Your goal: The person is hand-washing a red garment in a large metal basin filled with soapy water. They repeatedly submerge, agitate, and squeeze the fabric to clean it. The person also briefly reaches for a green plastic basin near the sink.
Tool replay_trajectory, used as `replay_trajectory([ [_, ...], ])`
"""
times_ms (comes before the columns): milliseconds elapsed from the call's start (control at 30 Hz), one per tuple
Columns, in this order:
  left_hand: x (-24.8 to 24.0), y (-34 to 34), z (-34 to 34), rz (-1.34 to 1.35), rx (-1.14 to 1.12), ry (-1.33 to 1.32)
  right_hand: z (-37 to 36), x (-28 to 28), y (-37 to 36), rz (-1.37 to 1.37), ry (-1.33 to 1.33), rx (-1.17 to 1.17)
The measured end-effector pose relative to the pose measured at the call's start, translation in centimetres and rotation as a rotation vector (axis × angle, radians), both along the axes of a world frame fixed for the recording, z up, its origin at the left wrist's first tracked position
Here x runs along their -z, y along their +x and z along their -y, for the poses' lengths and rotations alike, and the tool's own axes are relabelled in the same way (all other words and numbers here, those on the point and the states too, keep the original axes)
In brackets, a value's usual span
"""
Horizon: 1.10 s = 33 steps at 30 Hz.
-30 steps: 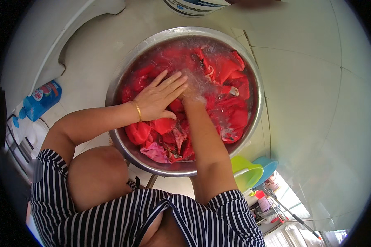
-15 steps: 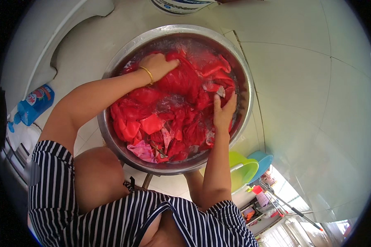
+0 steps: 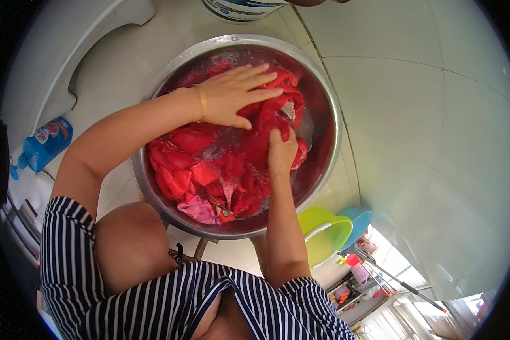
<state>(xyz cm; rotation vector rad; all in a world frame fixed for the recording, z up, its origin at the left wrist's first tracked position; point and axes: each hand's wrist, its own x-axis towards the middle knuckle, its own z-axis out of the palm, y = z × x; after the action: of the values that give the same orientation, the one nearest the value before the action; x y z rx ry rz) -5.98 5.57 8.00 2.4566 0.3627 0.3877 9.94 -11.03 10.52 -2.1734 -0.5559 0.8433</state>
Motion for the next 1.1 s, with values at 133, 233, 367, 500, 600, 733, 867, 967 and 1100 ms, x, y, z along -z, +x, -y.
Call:
replay_trajectory([
  [133,1.4,1.6,-1.4,-0.511,0.125,0.05,3.0,-4.4,-3.4,0.13,0.047,-0.38],
  [233,3.1,2.9,-2.3,-0.688,0.119,-0.225,6.0,-6.1,-2.6,0.408,-0.068,-0.738],
  [367,3.7,-0.7,-2.9,-0.634,0.01,-0.51,7.8,-3.6,-1.1,0.369,0.013,-0.791],
  [500,4.0,-4.8,-2.1,-0.603,-0.038,-0.627,2.3,0.4,-5.2,0.432,0.043,-0.726],
  [600,5.0,-6.1,-1.2,-0.623,-0.055,-0.587,0.2,6.1,-7.1,0.717,-0.162,-0.951],
  [733,9.1,-7.5,1.3,-0.502,-0.23,-0.496,-2.7,11.7,-8.2,0.815,-0.482,-0.979],
  [867,10.4,-9.7,2.1,-0.536,-0.231,-0.417,-8.6,11.6,-9.4,0.709,-0.838,-1.243],
  [967,10.2,-10.9,2.6,-0.417,-0.352,-0.396,-8.5,12.4,-8.3,0.606,-0.801,-1.276],
  [1100,9.8,-10.9,2.1,-0.381,-0.418,-0.471,-7.9,9.6,-6.7,0.136,-0.349,-0.851],
])
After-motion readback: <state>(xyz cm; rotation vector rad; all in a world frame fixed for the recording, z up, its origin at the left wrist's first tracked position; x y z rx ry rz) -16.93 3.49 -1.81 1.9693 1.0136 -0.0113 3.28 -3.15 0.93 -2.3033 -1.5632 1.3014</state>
